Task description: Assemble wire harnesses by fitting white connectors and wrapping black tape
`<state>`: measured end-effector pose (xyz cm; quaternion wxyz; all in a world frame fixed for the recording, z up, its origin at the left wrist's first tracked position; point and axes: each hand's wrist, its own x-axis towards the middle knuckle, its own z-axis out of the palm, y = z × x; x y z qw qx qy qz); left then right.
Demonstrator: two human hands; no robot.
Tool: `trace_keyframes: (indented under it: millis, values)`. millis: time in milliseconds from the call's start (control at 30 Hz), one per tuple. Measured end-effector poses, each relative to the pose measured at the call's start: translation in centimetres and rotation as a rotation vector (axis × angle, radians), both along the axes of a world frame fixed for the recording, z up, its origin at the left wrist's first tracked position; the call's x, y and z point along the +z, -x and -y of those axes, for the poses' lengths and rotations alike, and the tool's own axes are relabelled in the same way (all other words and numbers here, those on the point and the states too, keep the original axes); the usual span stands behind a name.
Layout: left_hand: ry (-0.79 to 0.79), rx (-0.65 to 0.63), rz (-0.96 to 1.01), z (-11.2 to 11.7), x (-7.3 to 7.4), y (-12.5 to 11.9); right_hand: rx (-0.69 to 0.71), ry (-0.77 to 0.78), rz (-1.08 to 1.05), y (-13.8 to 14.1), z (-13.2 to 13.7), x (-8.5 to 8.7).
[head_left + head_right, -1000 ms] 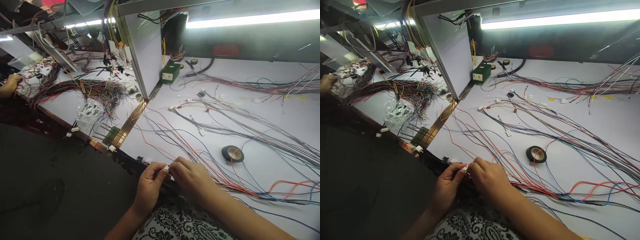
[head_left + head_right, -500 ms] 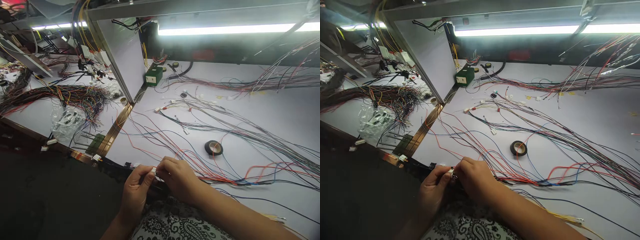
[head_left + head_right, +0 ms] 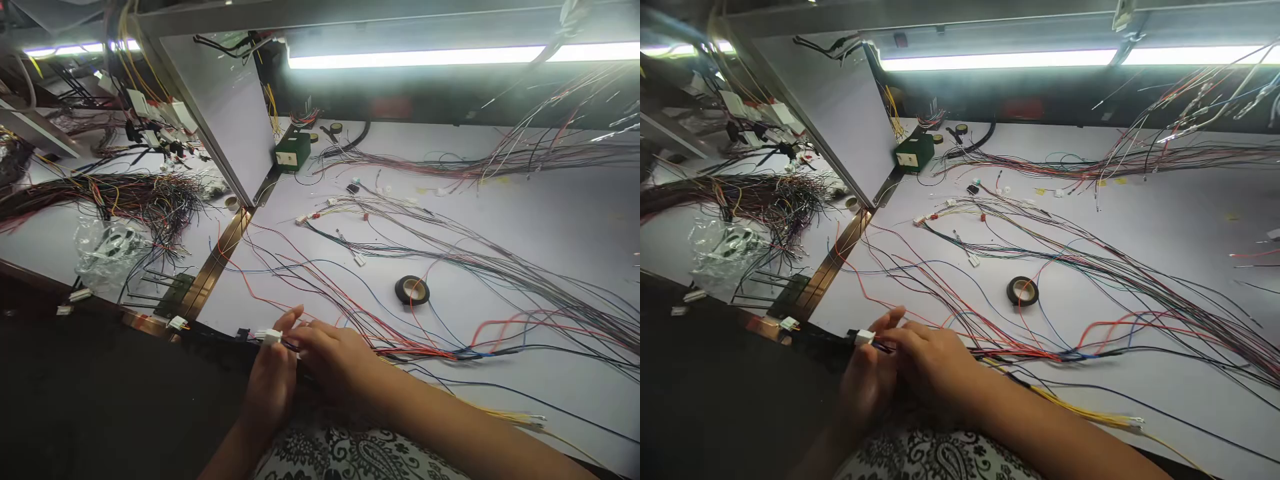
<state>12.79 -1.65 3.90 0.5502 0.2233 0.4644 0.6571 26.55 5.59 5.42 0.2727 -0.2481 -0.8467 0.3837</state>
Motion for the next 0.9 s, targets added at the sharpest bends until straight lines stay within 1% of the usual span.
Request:
trace_keyframes:
  millis: [67, 100, 133, 200, 267, 300, 367, 433, 500, 567, 600, 633, 700, 767, 867, 900]
  values:
    - [-0.09, 0.069, 0.059, -0.9, 0.6, 0.0, 0.047, -0.153, 0.139, -1.4, 0.1, -1.3]
    - [-0.118, 0.079, 0.093, -1.4, 1.0, 0.0, 0.054, -0.225, 0.209, -2.2, 0.0, -2.2]
    - [-0.13, 0.067, 0.132, -1.9, 1.4, 0.0, 0.047, -0.277, 0.271, -3.2, -0.1, -3.1]
    - [-0.119, 0.037, 0.228, -3.0, 2.2, -0.1, 0.023, -0.324, 0.355, -5.3, -0.4, -4.7]
    - [-0.09, 0.047, 0.302, -4.1, 2.6, -0.2, 0.009, -0.307, 0.397, -7.3, -0.7, -5.5]
    - [-0.074, 0.072, 0.314, -4.6, 2.7, -0.2, 0.006, -0.276, 0.396, -8.1, -0.9, -5.6]
    - [-0.048, 0.12, 0.299, -5.4, 2.7, -0.4, 0.006, -0.16, 0.345, -9.4, -1.3, -5.1]
    - [-0.037, 0.129, 0.258, -5.8, 2.6, -0.6, -0.024, -0.026, 0.273, -10.0, -2.0, -4.2]
    - [-0.043, 0.121, 0.229, -6.0, 2.5, -0.7, -0.153, 0.051, 0.257, -9.8, -3.1, -3.6]
    - [-0.051, 0.118, 0.207, -6.0, 2.5, -0.8, -0.323, 0.074, 0.299, -8.7, -4.4, -3.7]
    - [-0.053, 0.119, 0.195, -6.0, 2.6, -0.8, -0.372, 0.078, 0.322, -7.9, -5.0, -3.9]
    - [-0.053, 0.12, 0.183, -5.9, 2.6, -0.8, -0.386, 0.082, 0.337, -7.1, -5.4, -4.2]
    - [-0.055, 0.124, 0.159, -5.7, 2.6, -0.9, -0.333, 0.084, 0.345, -5.3, -5.6, -4.8]
    - [-0.056, 0.122, 0.143, -5.3, 2.5, -0.9, -0.246, 0.083, 0.338, -3.8, -5.2, -5.0]
    - [-0.037, 0.12, 0.133, -4.5, 2.0, -1.0, -0.097, 0.06, 0.34, -2.3, -4.3, -4.5]
    - [-0.025, 0.117, 0.132, -4.2, 1.8, -1.1, -0.07, 0.04, 0.363, -1.9, -4.3, -4.3]
